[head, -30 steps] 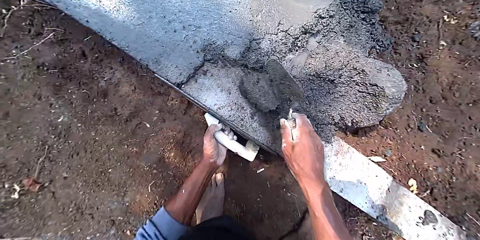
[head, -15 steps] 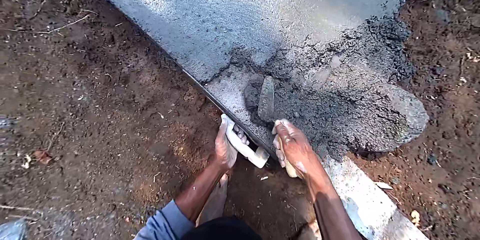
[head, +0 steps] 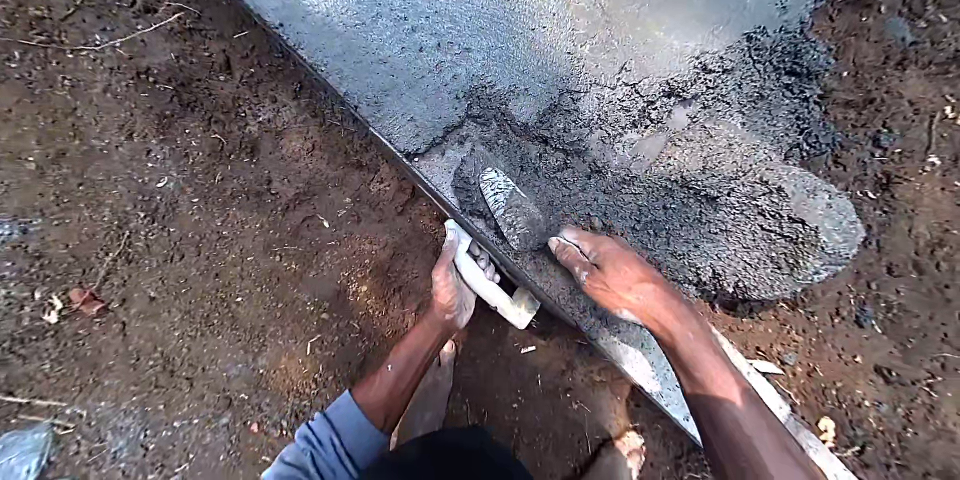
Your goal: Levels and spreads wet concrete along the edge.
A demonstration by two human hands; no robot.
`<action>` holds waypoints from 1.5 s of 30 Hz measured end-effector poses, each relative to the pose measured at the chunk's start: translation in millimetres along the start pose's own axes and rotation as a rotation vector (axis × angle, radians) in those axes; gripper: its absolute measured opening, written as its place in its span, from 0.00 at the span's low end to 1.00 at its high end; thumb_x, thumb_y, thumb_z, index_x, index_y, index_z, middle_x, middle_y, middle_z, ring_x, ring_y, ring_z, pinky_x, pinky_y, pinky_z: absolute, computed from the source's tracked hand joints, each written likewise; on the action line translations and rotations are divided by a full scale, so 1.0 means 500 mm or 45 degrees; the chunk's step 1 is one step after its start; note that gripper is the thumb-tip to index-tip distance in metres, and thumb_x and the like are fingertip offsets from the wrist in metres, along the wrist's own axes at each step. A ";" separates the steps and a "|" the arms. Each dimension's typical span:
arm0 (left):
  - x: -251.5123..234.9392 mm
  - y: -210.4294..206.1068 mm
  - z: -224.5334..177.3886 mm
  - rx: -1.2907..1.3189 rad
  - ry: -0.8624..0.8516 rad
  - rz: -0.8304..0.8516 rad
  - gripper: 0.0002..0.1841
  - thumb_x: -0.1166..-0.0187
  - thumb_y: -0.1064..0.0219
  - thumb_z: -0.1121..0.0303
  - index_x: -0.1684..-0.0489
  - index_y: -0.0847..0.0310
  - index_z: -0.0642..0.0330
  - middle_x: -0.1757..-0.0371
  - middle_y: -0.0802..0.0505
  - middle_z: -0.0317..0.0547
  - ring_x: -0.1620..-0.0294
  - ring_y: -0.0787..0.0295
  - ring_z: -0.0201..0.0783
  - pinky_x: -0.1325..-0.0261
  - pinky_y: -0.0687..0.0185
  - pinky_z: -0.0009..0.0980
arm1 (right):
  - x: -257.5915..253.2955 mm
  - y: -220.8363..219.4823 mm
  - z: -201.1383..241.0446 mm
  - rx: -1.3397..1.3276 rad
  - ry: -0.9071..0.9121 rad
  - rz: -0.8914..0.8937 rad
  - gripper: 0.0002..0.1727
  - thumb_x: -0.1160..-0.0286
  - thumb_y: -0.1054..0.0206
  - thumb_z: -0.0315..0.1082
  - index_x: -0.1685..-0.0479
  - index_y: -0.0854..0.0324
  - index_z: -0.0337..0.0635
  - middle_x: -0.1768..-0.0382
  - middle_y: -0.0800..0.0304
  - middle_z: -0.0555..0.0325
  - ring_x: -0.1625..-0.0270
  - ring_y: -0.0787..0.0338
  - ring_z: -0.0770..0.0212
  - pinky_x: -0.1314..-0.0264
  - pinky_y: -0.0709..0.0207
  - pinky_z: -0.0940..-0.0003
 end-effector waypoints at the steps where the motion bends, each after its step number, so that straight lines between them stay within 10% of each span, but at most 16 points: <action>1: -0.001 0.000 0.001 -0.004 0.000 0.008 0.30 0.07 0.67 0.47 0.64 0.23 0.58 0.79 0.18 0.42 0.81 0.19 0.40 0.71 0.15 0.37 | -0.010 -0.006 0.006 0.017 0.025 0.015 0.23 0.04 0.53 0.51 0.57 0.22 0.44 0.71 0.21 0.52 0.63 0.17 0.53 0.57 0.26 0.49; 14: 0.006 -0.005 -0.012 -0.026 -0.030 -0.034 0.31 0.07 0.67 0.46 0.66 0.23 0.56 0.80 0.18 0.41 0.81 0.18 0.39 0.71 0.14 0.38 | 0.047 0.001 -0.018 0.420 -0.036 0.121 0.26 0.05 0.54 0.54 0.33 0.19 0.47 0.55 0.09 0.41 0.45 0.09 0.38 0.44 0.21 0.37; 20: 0.000 -0.010 0.001 -0.128 -0.050 0.050 0.32 0.07 0.71 0.44 0.62 0.21 0.52 0.79 0.15 0.39 0.80 0.15 0.38 0.72 0.12 0.39 | 0.270 0.068 -0.273 0.281 -0.745 -0.996 0.25 0.09 0.49 0.53 0.49 0.18 0.40 0.67 0.11 0.35 0.60 0.08 0.29 0.64 0.23 0.29; 24: -0.001 -0.010 0.000 -0.112 -0.058 0.050 0.34 0.08 0.73 0.43 0.65 0.22 0.53 0.81 0.16 0.40 0.81 0.16 0.39 0.73 0.12 0.39 | 0.263 0.093 -0.363 0.135 -1.122 -1.106 0.24 0.06 0.55 0.47 0.38 0.23 0.35 0.54 0.10 0.28 0.46 0.09 0.24 0.51 0.22 0.25; 35: 0.007 -0.009 -0.008 -0.035 0.000 -0.058 0.30 0.07 0.66 0.47 0.62 0.22 0.57 0.79 0.16 0.41 0.80 0.18 0.39 0.71 0.14 0.38 | 0.057 0.016 -0.146 0.033 -0.518 -0.742 0.23 0.06 0.49 0.46 0.37 0.20 0.34 0.56 0.10 0.28 0.46 0.10 0.26 0.44 0.22 0.27; 41: 0.008 -0.004 -0.011 -0.003 0.022 -0.077 0.29 0.06 0.66 0.47 0.63 0.23 0.58 0.79 0.17 0.42 0.81 0.18 0.39 0.72 0.15 0.36 | 0.038 -0.015 0.002 0.334 -0.156 -0.998 0.24 0.09 0.46 0.48 0.43 0.13 0.37 0.57 0.07 0.33 0.58 0.06 0.29 0.63 0.21 0.31; 45: 0.009 -0.001 -0.008 0.004 0.036 -0.056 0.30 0.06 0.66 0.47 0.65 0.23 0.58 0.79 0.17 0.42 0.80 0.18 0.39 0.71 0.14 0.36 | 0.073 -0.010 -0.022 -0.136 -0.132 -1.063 0.25 0.08 0.55 0.46 0.57 0.18 0.36 0.77 0.19 0.50 0.74 0.15 0.51 0.71 0.26 0.50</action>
Point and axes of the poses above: each hand's wrist, its own x-axis away from the middle knuckle, its own y-axis out of the back of the hand, z = x × y, the point moved 3 cm from there along -x, towards the middle knuckle
